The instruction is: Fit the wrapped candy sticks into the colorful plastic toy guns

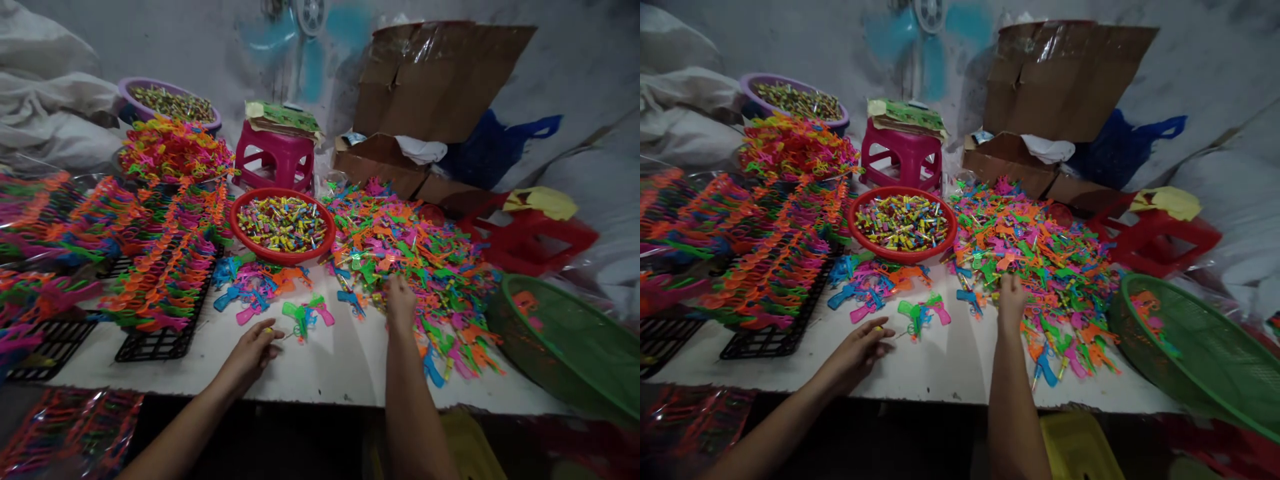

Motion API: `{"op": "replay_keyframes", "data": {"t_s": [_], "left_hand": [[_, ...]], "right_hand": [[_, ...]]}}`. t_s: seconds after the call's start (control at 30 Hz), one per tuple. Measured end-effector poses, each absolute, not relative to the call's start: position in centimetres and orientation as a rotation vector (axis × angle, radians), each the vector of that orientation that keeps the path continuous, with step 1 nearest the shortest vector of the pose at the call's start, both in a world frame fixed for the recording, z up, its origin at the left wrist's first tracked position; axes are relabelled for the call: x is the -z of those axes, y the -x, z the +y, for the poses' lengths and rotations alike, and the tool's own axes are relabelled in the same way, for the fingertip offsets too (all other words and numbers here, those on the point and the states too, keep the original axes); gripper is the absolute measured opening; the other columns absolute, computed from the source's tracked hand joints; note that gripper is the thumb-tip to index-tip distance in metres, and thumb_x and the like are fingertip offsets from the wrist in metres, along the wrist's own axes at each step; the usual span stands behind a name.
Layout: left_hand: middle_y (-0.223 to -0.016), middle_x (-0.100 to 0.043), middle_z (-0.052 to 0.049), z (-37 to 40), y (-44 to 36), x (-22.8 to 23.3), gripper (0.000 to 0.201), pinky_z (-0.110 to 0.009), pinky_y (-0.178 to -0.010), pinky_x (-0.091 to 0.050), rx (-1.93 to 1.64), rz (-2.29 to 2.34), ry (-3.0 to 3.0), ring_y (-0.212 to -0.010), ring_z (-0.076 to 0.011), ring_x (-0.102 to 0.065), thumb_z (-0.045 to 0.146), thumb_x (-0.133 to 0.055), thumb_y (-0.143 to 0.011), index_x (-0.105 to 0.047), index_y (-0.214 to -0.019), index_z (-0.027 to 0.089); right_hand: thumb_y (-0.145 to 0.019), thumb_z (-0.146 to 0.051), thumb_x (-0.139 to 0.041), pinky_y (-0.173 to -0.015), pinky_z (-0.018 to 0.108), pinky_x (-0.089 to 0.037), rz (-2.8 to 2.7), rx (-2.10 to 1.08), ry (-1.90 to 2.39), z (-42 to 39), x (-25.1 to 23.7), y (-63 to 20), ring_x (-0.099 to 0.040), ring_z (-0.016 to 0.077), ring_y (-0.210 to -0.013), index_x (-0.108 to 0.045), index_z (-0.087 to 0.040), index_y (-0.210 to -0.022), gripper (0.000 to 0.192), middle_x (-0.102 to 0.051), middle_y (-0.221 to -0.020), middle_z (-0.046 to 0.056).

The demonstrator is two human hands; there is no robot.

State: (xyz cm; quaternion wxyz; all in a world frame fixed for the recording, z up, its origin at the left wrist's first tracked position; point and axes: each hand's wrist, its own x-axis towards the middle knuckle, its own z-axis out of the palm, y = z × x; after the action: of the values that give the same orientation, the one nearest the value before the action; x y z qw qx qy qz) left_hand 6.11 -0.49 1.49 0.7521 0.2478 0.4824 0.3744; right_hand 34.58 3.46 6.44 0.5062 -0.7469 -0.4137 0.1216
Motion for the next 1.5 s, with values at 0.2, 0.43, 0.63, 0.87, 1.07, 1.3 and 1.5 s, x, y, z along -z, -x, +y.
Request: {"op": "replay_keyframes", "data": {"t_s": [0.2,0.43,0.63,0.87,1.07,1.3,1.5], "left_hand": [[-0.097,-0.062,-0.008,-0.8,-6.1,-1.1,0.032,-0.017,-0.044,-0.037,-0.734,0.984,-0.559,-0.055,-0.0075,-0.058,0.027,-0.066,-0.067,-0.057,-0.096,0.016],[-0.078,-0.063,-0.004,-0.8,-6.1,-0.6,0.036,-0.016,-0.041,-0.034,-0.76,0.999,-0.594,-0.049,-0.0075,-0.056,0.03,-0.07,-0.063,-0.056,-0.093,0.015],[-0.072,-0.061,-0.003,-0.8,-6.4,-0.6,0.035,-0.016,-0.039,-0.032,-0.767,0.999,-0.596,-0.047,-0.0069,-0.054,0.032,-0.067,-0.065,-0.058,-0.093,0.014],[-0.084,-0.063,-0.007,-1.2,-6.9,-1.7,0.038,-0.017,-0.046,-0.035,-0.852,0.885,-0.699,-0.056,-0.0089,-0.055,0.036,-0.067,-0.065,-0.057,-0.096,0.014],[-0.074,-0.061,-0.003,-1.8,-6.9,-3.7,0.038,-0.019,-0.048,-0.036,-0.882,0.903,-0.831,-0.057,-0.0094,-0.05,0.037,-0.064,-0.067,-0.061,-0.098,0.014],[-0.081,-0.06,-0.005,-1.8,-6.7,-4.3,0.042,-0.018,-0.043,-0.034,-0.843,0.901,-0.841,-0.052,-0.0078,-0.048,0.041,-0.062,-0.068,-0.061,-0.1,0.013],[-0.067,-0.057,-0.002,-2.3,-6.7,-5.1,0.042,-0.018,-0.04,-0.032,-0.814,0.967,-1.088,-0.045,-0.0062,-0.043,0.044,-0.055,-0.072,-0.063,-0.098,0.012]], "right_hand": [[-0.056,-0.03,-0.067,-0.069,0.028,-0.04,-1.375,-0.449,1.927,1.8,0.1,-27.5,-0.055,0.0197,-0.074,-0.067,-0.016,-0.076,0.024,-0.063,-0.075,0.006],[-0.08,-0.028,-0.043,-0.074,0.032,-0.037,-1.686,-0.132,2.31,1.9,0.0,-27.6,-0.054,0.0237,-0.084,-0.064,-0.013,-0.084,0.026,-0.062,-0.086,0.015],[-0.078,-0.025,-0.046,-0.072,0.03,-0.038,-1.665,-0.07,2.263,1.0,-0.9,-28.3,-0.052,0.0224,-0.088,-0.06,-0.016,-0.084,0.018,-0.06,-0.09,0.012],[-0.079,-0.042,-0.045,-0.046,0.022,-0.037,-1.175,-0.812,1.565,-1.5,-3.6,-24.4,-0.043,0.0105,-0.047,-0.05,-0.017,-0.066,0.028,-0.046,-0.051,-0.003],[-0.078,-0.041,-0.049,-0.044,0.019,-0.035,-1.041,-0.998,1.369,-3.9,-5.1,-19.4,-0.041,0.0079,-0.046,-0.051,-0.017,-0.065,0.028,-0.046,-0.052,-0.004],[-0.078,-0.042,-0.05,-0.042,0.018,-0.033,-1.018,-0.9,1.401,-3.8,-5.0,-19.2,-0.038,0.0071,-0.045,-0.049,-0.016,-0.063,0.03,-0.042,-0.051,-0.005],[-0.081,-0.039,-0.048,-0.043,0.018,-0.034,-1.118,-0.751,1.458,-4.7,-4.6,-18.6,-0.04,0.0071,-0.044,-0.049,-0.016,-0.067,0.027,-0.044,-0.048,-0.005]]}}
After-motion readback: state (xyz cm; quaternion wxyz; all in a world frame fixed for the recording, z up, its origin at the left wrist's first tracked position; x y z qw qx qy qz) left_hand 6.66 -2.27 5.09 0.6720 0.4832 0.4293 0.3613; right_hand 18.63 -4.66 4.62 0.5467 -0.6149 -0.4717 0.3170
